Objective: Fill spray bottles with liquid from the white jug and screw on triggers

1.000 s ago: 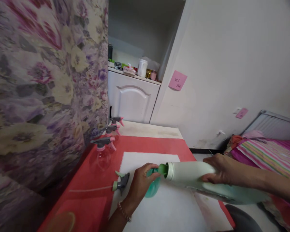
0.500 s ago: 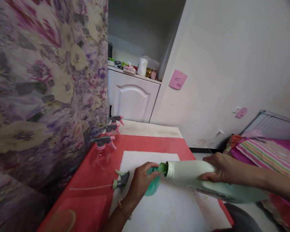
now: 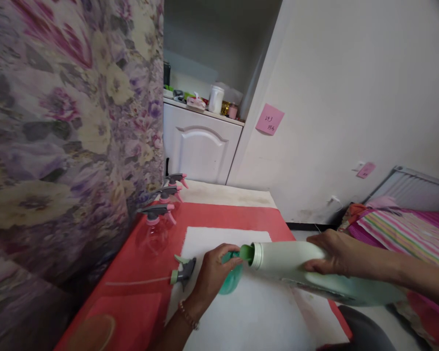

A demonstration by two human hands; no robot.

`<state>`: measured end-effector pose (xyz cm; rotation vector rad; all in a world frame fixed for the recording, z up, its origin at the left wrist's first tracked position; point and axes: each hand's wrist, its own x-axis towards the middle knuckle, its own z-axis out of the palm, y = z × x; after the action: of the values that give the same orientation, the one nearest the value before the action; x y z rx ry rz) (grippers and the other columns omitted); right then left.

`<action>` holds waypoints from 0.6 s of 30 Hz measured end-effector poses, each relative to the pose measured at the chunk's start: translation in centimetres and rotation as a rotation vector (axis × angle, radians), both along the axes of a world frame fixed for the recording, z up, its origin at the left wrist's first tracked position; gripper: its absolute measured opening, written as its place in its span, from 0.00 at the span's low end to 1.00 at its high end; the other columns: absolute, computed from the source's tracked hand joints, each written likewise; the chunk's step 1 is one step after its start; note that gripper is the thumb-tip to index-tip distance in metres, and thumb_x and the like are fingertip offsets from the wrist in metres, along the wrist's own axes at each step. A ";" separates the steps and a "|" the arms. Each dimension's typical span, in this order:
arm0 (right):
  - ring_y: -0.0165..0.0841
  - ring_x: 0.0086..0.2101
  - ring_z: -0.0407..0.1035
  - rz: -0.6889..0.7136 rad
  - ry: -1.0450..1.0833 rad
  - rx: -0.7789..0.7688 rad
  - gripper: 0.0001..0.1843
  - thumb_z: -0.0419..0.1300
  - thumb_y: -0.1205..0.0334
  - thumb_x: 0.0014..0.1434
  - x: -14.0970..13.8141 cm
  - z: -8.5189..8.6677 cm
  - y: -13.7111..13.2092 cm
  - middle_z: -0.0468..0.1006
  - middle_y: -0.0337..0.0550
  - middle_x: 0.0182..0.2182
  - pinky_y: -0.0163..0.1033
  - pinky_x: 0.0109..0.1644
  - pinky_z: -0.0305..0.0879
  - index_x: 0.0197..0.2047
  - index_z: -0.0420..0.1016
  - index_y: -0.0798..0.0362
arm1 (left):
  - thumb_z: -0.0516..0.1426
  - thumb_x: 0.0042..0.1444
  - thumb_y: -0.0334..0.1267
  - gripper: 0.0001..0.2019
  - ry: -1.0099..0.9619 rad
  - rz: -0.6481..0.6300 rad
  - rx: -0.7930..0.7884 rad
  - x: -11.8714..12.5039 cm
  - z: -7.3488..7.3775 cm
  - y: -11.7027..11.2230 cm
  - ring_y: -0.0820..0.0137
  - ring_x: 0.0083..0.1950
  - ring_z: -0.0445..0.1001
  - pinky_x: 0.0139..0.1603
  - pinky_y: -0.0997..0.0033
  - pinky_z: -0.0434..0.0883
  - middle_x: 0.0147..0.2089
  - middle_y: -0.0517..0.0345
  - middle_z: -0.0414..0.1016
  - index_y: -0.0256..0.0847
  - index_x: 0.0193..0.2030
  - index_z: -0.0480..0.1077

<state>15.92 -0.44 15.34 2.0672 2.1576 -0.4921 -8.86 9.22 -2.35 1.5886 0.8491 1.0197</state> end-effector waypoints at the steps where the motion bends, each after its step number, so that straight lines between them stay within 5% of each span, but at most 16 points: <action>1: 0.31 0.25 0.67 0.005 -0.006 0.004 0.21 0.59 0.41 0.55 0.1 0.0 0.0 0.73 0.39 0.25 0.31 0.25 0.56 0.30 0.71 0.53 | 0.59 0.49 0.35 0.07 -0.005 -0.002 0.000 0.0 0.0 0.0 0.64 0.44 0.77 0.47 0.70 0.69 0.40 0.59 0.81 0.44 0.36 0.77; 18: 0.29 0.24 0.65 0.019 0.019 0.015 0.21 0.59 0.42 0.56 0.2 0.0 0.0 0.72 0.38 0.24 0.31 0.24 0.54 0.31 0.72 0.54 | 0.59 0.49 0.34 0.08 -0.006 -0.007 -0.005 0.0 0.0 -0.1 0.63 0.45 0.77 0.48 0.69 0.70 0.41 0.58 0.82 0.44 0.36 0.77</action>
<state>16.15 -0.48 15.34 2.0553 2.1962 -0.4975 -8.83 9.13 -2.35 1.5825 0.8402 1.0163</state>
